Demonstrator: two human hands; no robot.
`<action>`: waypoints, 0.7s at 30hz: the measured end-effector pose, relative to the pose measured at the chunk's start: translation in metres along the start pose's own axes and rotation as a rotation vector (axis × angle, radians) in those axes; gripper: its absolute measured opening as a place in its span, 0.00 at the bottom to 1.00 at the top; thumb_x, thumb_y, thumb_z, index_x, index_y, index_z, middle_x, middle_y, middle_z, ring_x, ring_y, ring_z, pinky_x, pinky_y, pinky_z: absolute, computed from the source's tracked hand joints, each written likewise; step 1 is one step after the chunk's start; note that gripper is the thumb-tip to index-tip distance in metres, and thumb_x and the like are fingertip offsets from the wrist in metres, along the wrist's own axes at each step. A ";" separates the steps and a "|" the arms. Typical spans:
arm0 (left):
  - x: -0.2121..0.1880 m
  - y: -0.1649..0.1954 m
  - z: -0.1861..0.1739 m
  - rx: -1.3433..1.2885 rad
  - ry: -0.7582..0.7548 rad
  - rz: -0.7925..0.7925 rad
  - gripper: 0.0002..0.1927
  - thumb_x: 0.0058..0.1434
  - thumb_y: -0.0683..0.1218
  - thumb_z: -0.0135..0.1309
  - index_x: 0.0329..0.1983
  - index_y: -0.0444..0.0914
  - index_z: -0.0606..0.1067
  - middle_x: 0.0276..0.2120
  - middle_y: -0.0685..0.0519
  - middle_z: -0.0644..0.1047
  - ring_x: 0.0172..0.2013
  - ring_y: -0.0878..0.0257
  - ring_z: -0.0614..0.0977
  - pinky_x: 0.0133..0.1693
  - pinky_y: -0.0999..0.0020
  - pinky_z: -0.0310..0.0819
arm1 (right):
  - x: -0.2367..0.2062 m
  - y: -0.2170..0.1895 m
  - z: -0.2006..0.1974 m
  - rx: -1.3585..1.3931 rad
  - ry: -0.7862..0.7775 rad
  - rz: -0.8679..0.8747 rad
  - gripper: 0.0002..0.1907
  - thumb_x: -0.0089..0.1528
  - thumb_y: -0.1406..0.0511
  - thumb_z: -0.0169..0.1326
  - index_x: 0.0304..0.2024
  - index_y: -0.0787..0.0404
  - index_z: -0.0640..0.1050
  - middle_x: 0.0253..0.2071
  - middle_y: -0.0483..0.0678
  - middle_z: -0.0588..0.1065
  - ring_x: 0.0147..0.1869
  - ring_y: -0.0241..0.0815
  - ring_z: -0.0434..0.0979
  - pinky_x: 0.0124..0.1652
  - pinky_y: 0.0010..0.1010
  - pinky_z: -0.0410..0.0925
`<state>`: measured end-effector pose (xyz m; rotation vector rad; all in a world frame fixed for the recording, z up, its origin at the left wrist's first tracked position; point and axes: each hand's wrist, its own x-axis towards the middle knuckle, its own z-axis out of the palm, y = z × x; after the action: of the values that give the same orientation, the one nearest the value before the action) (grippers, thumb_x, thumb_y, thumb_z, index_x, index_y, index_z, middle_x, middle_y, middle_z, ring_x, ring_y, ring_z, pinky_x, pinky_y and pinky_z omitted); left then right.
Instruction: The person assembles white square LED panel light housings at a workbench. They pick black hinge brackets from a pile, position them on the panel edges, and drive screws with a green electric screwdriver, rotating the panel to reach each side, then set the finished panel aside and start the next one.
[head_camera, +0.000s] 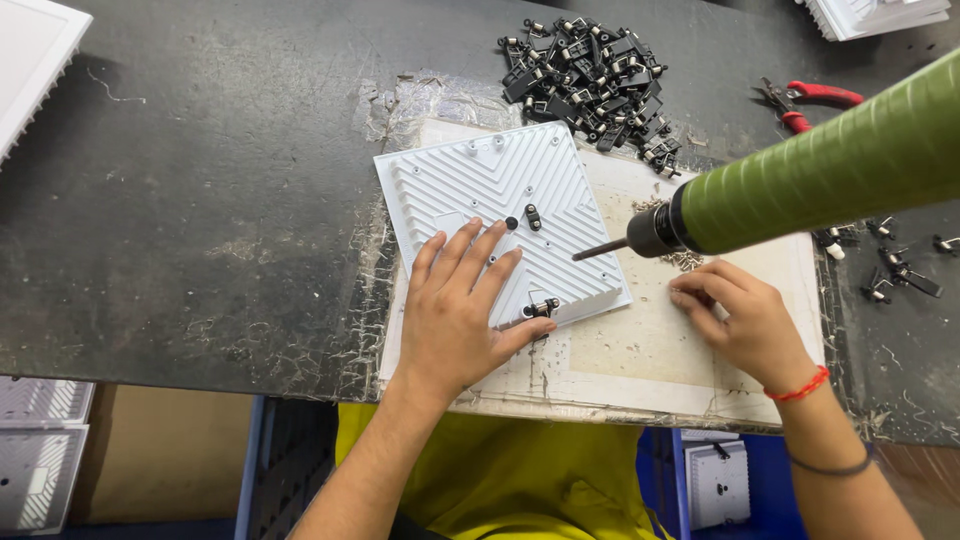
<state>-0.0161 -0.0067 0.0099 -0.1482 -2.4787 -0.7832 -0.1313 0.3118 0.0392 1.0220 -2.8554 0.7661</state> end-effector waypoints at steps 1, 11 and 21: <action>0.000 0.000 0.000 0.000 -0.003 0.000 0.37 0.51 0.67 0.66 0.54 0.37 0.78 0.63 0.45 0.73 0.67 0.48 0.68 0.68 0.46 0.53 | -0.001 -0.005 0.001 -0.001 0.023 0.004 0.08 0.59 0.71 0.62 0.41 0.64 0.81 0.37 0.49 0.78 0.36 0.41 0.79 0.38 0.30 0.72; -0.001 -0.001 -0.003 -0.015 -0.023 0.016 0.39 0.47 0.66 0.68 0.55 0.38 0.79 0.65 0.46 0.72 0.67 0.49 0.68 0.68 0.46 0.52 | 0.015 -0.122 0.041 0.150 0.123 -0.368 0.12 0.57 0.74 0.63 0.42 0.64 0.78 0.43 0.49 0.79 0.49 0.48 0.80 0.48 0.36 0.74; 0.000 -0.002 -0.004 -0.037 -0.021 0.015 0.37 0.44 0.60 0.70 0.56 0.38 0.78 0.65 0.46 0.71 0.68 0.50 0.68 0.69 0.46 0.52 | 0.038 -0.140 0.052 0.084 0.109 -0.444 0.12 0.57 0.75 0.62 0.43 0.65 0.79 0.44 0.51 0.79 0.51 0.51 0.79 0.48 0.39 0.74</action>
<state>-0.0151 -0.0102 0.0117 -0.1887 -2.4809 -0.8262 -0.0694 0.1726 0.0624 1.4987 -2.3867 0.8672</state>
